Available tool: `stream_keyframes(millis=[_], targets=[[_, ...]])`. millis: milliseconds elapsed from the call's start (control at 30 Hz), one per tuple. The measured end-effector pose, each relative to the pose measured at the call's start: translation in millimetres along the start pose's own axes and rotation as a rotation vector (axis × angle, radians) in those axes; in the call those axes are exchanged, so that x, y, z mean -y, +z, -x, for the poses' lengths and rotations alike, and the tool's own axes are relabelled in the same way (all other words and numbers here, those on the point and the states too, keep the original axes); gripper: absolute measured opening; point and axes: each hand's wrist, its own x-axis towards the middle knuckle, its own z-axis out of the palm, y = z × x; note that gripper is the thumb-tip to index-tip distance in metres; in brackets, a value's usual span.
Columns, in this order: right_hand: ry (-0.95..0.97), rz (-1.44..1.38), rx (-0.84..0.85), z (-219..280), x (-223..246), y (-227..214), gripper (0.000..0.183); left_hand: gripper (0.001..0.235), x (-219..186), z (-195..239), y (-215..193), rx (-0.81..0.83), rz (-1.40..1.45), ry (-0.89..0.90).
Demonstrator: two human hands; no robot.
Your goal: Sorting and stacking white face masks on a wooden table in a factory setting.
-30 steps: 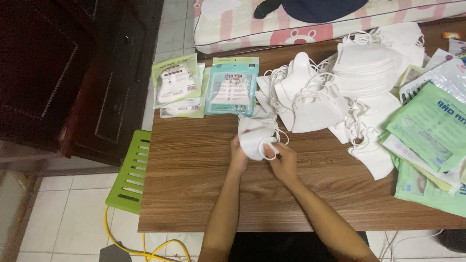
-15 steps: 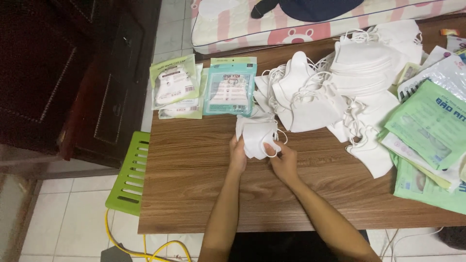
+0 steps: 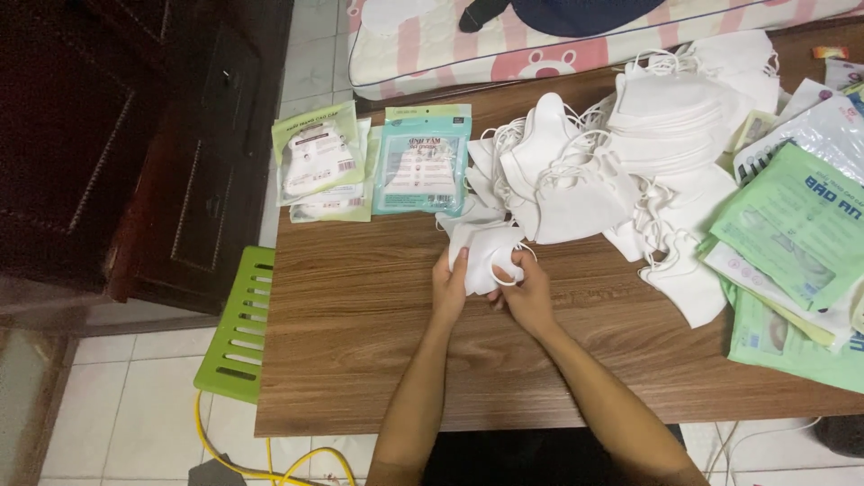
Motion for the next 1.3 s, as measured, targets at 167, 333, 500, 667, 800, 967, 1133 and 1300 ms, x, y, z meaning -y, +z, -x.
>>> stream_keyframes(millis=[167,333,500,667,800,967,1133,1300], targets=[[-0.016,0.016,0.005,-0.8,-0.3,-0.9,0.019,0.05,-11.3,4.8,1.4,0.002,-0.006,-0.007],[0.004,0.008,0.009,-3.0,-4.0,-1.1,0.019,0.057,-11.7,6.3,2.7,0.014,-0.006,-0.013],[-0.009,0.022,0.015,-1.7,2.4,0.1,0.019,0.066,-16.4,7.5,5.4,0.028,0.011,-0.001],[0.002,0.025,0.012,-2.8,0.0,0.7,0.02,0.067,-3.2,5.2,0.7,0.033,-0.027,0.002],[-0.001,0.063,0.01,-4.6,-3.5,0.3,0.021,0.056,-5.3,6.4,3.2,0.043,-0.031,0.036],[0.001,0.062,0.02,-3.5,-0.2,0.9,0.021,0.05,-29.5,15.2,10.8,0.062,-0.029,0.091],[-0.004,0.077,0.033,-4.6,-2.5,-0.7,0.021,0.046,-32.4,16.6,11.7,0.073,-0.038,0.124],[0.007,0.056,0.035,-3.8,-0.3,-0.4,0.022,0.053,-23.7,13.7,10.4,0.073,-0.034,0.129]])
